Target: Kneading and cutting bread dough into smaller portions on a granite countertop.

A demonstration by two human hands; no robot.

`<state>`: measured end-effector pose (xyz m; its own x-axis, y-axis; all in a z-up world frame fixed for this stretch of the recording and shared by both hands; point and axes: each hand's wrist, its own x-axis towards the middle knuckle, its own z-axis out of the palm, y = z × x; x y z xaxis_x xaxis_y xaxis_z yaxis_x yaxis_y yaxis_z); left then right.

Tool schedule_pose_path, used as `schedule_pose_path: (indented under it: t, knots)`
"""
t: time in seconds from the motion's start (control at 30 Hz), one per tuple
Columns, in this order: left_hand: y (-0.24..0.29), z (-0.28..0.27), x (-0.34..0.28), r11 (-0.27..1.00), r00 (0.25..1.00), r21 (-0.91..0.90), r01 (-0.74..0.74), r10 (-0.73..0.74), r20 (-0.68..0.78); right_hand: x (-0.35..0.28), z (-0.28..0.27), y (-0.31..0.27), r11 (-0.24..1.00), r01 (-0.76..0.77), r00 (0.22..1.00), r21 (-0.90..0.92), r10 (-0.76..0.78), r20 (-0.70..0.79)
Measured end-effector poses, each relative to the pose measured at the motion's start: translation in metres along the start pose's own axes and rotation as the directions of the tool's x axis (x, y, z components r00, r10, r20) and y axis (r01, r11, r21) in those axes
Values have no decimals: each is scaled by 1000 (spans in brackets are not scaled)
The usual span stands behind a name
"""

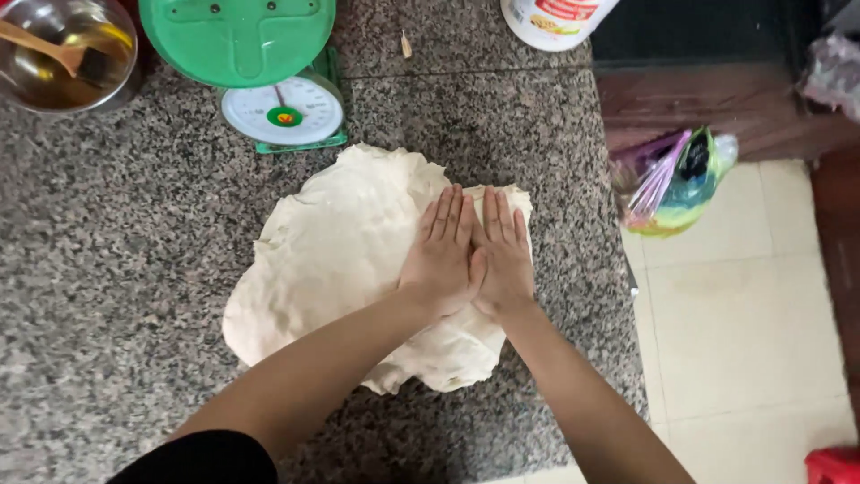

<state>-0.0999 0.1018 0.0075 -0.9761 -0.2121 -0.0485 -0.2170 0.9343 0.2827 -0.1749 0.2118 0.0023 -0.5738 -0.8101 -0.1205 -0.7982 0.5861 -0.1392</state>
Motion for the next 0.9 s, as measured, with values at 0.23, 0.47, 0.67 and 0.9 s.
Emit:
schedule_pose_path:
  t: [0.23, 0.47, 0.67, 0.9]
  knots:
    - [-1, 19, 28, 998, 999, -54, 15, -17, -48, 17, 6, 24, 974, -34, 997, -226, 48, 57]
    - [-7, -50, -52, 997, 976, 68, 44, -57, 210, -49, 37, -30, 978, -183, 971, 100, 196, -140]
    - [-1, -29, -110, 990, 991, 142, -2, -17, 130, -95, 8, -79, 986, -77, 992, 149, 91, -92]
    - [25, -10, -109, 998, 991, 67, 2, -11, 131, -100, 16, -45, 1000, -18, 998, 24, 19, -65]
